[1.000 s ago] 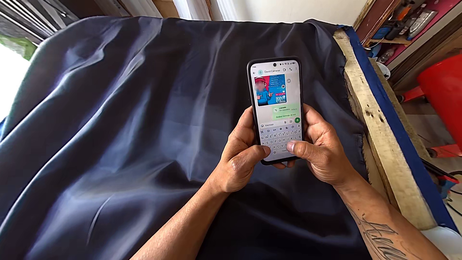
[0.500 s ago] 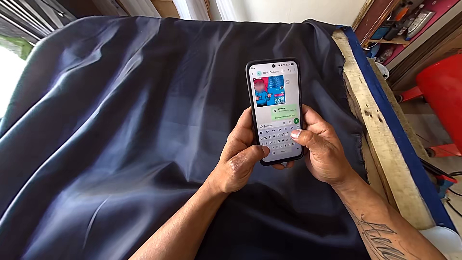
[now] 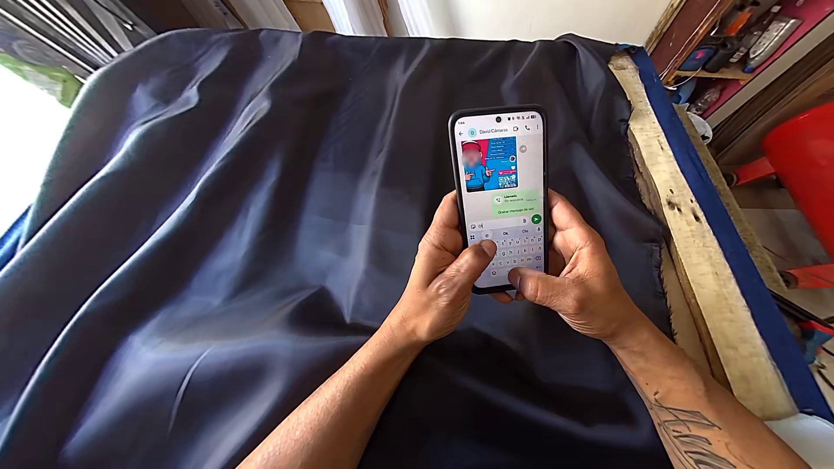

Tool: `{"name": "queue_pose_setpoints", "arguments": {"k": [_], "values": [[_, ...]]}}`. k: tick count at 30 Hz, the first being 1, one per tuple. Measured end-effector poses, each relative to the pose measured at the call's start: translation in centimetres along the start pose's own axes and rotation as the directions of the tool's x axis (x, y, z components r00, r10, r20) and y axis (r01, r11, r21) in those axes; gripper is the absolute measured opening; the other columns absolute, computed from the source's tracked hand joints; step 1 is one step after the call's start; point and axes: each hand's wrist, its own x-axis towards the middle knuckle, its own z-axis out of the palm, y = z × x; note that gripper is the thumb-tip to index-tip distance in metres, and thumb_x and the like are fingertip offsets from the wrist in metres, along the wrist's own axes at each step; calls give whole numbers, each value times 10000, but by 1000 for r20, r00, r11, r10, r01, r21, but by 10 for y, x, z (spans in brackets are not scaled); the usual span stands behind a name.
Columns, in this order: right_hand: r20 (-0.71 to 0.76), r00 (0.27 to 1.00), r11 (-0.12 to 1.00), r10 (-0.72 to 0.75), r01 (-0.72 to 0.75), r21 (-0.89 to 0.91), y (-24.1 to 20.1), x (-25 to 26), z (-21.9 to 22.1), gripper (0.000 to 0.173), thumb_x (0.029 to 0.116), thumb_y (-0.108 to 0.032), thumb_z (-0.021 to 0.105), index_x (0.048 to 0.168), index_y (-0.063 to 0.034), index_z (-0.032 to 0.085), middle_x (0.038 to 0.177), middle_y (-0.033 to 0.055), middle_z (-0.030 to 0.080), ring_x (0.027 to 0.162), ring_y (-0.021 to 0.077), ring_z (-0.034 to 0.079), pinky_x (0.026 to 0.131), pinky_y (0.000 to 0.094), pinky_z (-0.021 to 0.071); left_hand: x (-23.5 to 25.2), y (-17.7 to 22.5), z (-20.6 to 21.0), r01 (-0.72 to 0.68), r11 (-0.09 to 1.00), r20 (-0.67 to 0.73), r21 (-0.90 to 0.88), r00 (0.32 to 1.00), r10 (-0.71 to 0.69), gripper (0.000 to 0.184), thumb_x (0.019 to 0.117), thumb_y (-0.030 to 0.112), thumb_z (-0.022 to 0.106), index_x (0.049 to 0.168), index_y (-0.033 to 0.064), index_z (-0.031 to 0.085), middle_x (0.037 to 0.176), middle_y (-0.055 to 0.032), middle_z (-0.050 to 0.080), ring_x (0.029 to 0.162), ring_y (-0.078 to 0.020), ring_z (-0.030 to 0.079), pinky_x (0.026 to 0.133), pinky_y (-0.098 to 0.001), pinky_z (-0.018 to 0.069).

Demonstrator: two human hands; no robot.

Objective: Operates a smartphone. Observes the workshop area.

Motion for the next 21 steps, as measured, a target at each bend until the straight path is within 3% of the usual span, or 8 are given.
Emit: {"name": "queue_pose_setpoints", "arguments": {"k": [4,7,10,15,21], "values": [[-21,1000,1000,7,-7,-10,0,1,-1,842,809,157,638,1546,-102,326,1205,162,643,875,243,724,623,346,649,-1,1,-5,11,1000,59,-19,998,-10,524,947,-11,300,1456,99,361,1242,-125,635,1025,-216,715,672,-373,652],[-2,1000,1000,-7,7,26,2,0,-7,666,895,32,460,1542,-84,352,1187,160,663,775,209,717,502,319,603,-3,4,-4,25,998,75,-50,997,-21,560,927,-46,284,1461,107,355,1221,-155,639,945,-247,735,569,-380,642],[-2,1000,997,-17,17,72,2,0,-11,583,959,-29,317,1536,-71,389,1213,161,661,794,207,725,485,336,601,-3,4,-4,20,998,97,-57,995,-15,594,903,-70,290,1470,103,339,1229,-167,633,941,-262,735,581,-392,646],[-37,999,998,-18,20,59,2,1,-10,533,997,-10,308,1516,-60,421,1187,167,673,767,215,731,476,343,605,1,0,-8,11,995,139,-99,990,3,562,900,-72,323,1443,74,345,1242,-206,617,1010,-328,718,633,-455,653],[-15,1000,996,-21,23,85,1,0,-12,564,963,-9,317,1517,-60,410,1201,163,664,784,206,728,483,338,603,-2,5,-4,14,999,106,-41,994,-9,595,908,-109,285,1466,89,344,1230,-179,631,974,-281,733,599,-417,653]]}}
